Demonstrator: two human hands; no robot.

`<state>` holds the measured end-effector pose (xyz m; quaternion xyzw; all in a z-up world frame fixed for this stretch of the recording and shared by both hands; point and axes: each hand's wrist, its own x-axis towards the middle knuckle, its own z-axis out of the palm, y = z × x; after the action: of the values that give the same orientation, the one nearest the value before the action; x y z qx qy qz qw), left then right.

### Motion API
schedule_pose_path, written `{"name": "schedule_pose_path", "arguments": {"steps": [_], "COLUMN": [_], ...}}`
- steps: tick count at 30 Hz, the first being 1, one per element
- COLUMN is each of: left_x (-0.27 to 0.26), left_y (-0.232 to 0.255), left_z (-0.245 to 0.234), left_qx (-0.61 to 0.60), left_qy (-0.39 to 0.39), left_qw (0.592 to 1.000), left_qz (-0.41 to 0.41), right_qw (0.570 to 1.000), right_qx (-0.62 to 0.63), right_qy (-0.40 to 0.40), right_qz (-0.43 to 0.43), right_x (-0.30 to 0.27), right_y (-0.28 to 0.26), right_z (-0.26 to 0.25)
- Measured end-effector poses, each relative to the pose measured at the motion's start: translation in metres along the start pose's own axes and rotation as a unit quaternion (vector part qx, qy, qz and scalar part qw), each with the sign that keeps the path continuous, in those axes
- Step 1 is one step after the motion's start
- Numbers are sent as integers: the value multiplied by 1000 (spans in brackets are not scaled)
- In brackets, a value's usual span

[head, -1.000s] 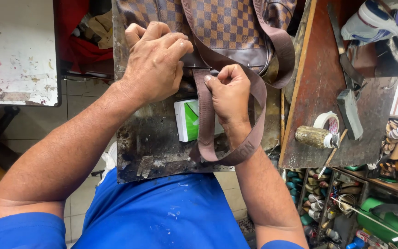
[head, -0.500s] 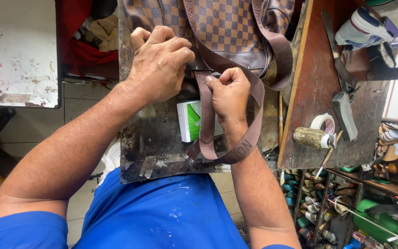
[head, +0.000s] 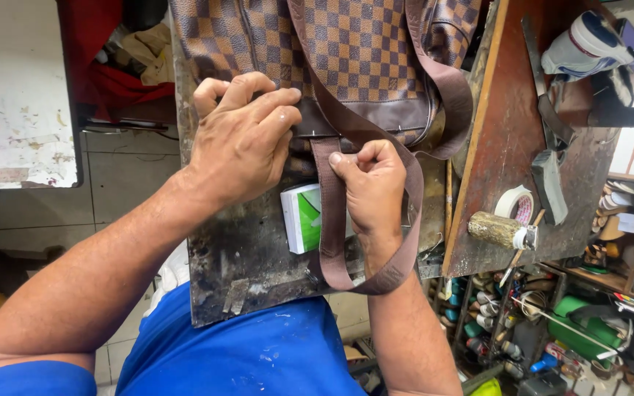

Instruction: The person applies glue to a brown leather strap using a brush and then attaches it to a checkered bag. They press the strap firmly onto the bag's surface to secure the bond.

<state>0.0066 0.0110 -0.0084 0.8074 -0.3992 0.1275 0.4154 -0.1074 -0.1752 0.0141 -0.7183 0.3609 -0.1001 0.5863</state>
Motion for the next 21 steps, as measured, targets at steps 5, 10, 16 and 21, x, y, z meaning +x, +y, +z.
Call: {"name": "schedule_pose_path", "arguments": {"steps": [5,10,16,21], "left_x": [4,5,-3,3], "left_y": [-3,-5,-4,3], "left_z": [-3,-5,2,9], "left_qx": [12,42,72,80], "left_qy": [11,-1,-49,-145], "left_qw": [1000,999,996,986], "left_qz": [-5,-4,-13,-29], "right_qw": [1000,1000,1000,999], "right_qx": [-13,-2,-19,-49], "right_qy": [17,11,-7,-16], "right_qz": [3,0,1,-14], "right_x": [1,3,9,10], "right_y": [-4,-3,0,-5], "right_z": [4,6,4,5]}}
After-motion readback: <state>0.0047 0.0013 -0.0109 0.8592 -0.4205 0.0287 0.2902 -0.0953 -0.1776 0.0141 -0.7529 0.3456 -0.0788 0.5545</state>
